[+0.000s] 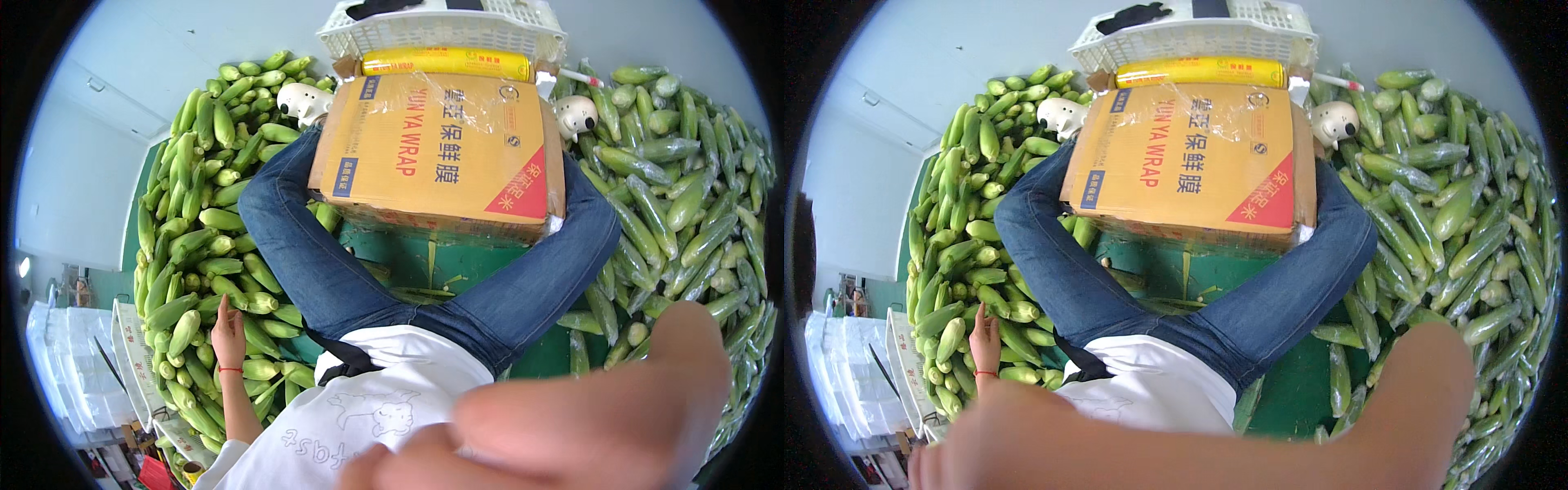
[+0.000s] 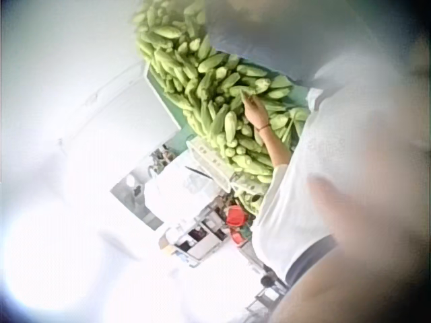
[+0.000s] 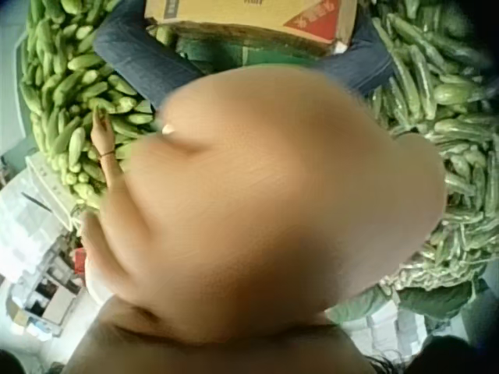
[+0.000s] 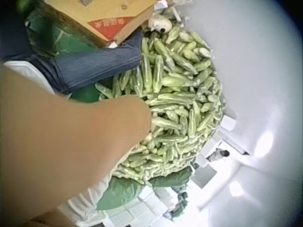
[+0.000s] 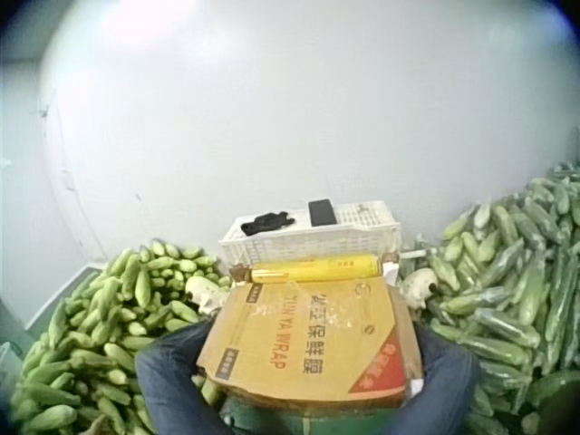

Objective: The person wraps ears of corn in plastic film by hand, taking each cob from a pile, wrapping it using a roll of film on a cardboard box, and placing it onto another pile.

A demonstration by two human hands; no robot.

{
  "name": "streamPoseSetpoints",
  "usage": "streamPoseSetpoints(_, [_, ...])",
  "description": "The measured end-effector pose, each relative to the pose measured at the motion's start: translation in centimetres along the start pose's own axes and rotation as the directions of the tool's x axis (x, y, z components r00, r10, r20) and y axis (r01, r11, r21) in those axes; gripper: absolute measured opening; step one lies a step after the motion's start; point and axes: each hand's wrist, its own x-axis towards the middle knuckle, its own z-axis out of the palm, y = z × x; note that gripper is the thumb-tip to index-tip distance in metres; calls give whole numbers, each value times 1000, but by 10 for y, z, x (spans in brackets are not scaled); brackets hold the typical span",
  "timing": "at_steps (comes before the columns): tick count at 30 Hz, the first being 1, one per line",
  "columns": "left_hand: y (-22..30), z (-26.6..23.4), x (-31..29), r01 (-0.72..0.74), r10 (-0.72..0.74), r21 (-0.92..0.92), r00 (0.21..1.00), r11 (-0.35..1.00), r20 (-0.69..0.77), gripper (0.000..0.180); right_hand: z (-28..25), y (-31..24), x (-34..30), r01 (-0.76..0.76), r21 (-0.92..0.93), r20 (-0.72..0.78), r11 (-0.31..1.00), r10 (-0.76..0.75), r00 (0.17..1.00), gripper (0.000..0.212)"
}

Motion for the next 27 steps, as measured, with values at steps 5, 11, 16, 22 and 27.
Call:
streamPoseSetpoints(5, [-25,-9,-2,11,-20,-56,985,998,-171,53,10,28,-75,-289,165,-142,943,313,939,40])
streamPoseSetpoints(11, [-13,-3,58,6,-204,-529,927,848,-316,53,54,57,-231,-819,495,-350,291,929,119,45])
streamPoseSetpoints(16, [24,39,105,-120,-104,-689,956,715,-274,55,99,-47,-341,-921,373,-381,-109,888,-260,44])
streamPoseSetpoints(22, [26,84,175,-219,164,-638,976,738,-146,54,158,-206,-340,-795,530,-399,-295,741,-540,40])
streamPoseSetpoints(27, [35,161,250,210,289,-929,909,304,300,50,121,-175,-351,-805,557,-542,-202,647,-537,34])
